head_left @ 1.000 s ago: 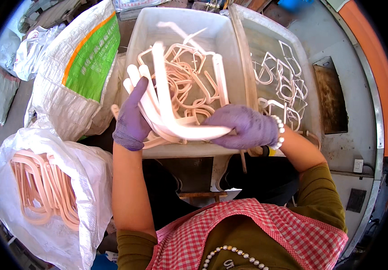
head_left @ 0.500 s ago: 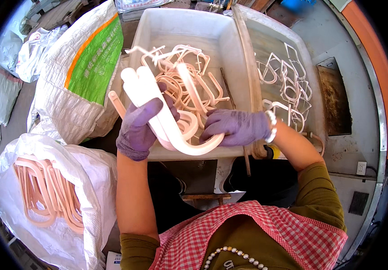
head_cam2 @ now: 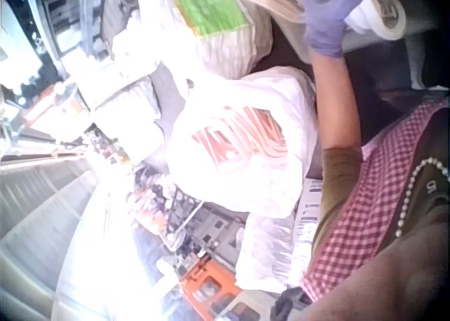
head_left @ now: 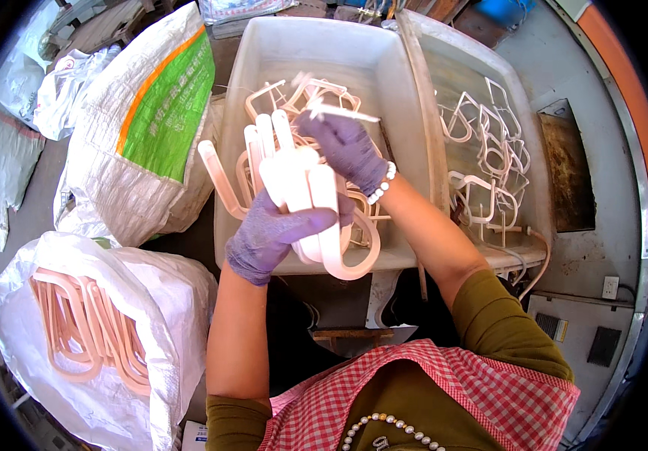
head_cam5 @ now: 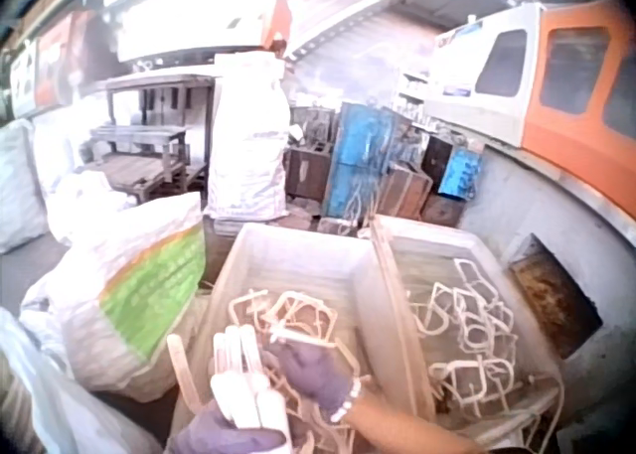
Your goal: The person assembles plastic hangers by picking up individual parts from a bin, snapping them together, and placing the completed hangers into a large white bag. The person uses a yellow sponge to wipe the assembled hangers before bagging them.
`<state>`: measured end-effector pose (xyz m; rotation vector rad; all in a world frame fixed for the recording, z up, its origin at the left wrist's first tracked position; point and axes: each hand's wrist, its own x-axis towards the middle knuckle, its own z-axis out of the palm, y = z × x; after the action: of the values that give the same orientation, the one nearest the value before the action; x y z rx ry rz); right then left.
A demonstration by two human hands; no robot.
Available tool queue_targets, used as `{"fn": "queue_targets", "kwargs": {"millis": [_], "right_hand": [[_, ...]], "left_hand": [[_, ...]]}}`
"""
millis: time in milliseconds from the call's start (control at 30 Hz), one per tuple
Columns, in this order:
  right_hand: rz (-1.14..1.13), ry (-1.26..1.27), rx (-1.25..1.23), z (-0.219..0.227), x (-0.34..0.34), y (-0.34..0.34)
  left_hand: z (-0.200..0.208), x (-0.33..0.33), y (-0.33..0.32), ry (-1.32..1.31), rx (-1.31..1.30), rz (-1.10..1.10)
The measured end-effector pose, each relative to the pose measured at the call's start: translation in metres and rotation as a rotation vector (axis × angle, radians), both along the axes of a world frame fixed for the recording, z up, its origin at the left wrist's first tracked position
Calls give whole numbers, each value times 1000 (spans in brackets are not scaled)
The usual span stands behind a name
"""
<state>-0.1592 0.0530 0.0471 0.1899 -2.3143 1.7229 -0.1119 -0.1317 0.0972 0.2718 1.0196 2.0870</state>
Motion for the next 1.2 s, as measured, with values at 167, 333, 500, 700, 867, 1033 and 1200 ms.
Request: {"fn": "queue_targets", "kwargs": {"millis": [167,333,500,700,867,1033,1200], "right_hand": [[-56,-417,-627,20,1,15],[97,-601,-641,3,-4,56],[-73,129,-634,138,-31,20],[24,815,278,198,-127,-47],[151,65,704,36,-123,-2],[470,-651,986,-195,-41,70],[144,-798,1180,-248,42,54]], "left_hand": [[-8,17,19,372,-397,-298],[-21,33,34,1183,-852,-564],[-34,19,30,913,-858,-280],[-17,-21,-2,69,-248,480],[-13,-37,-33,200,-422,687],[-13,-37,-23,144,-446,712],[-13,-35,-15,62,-377,701]]}}
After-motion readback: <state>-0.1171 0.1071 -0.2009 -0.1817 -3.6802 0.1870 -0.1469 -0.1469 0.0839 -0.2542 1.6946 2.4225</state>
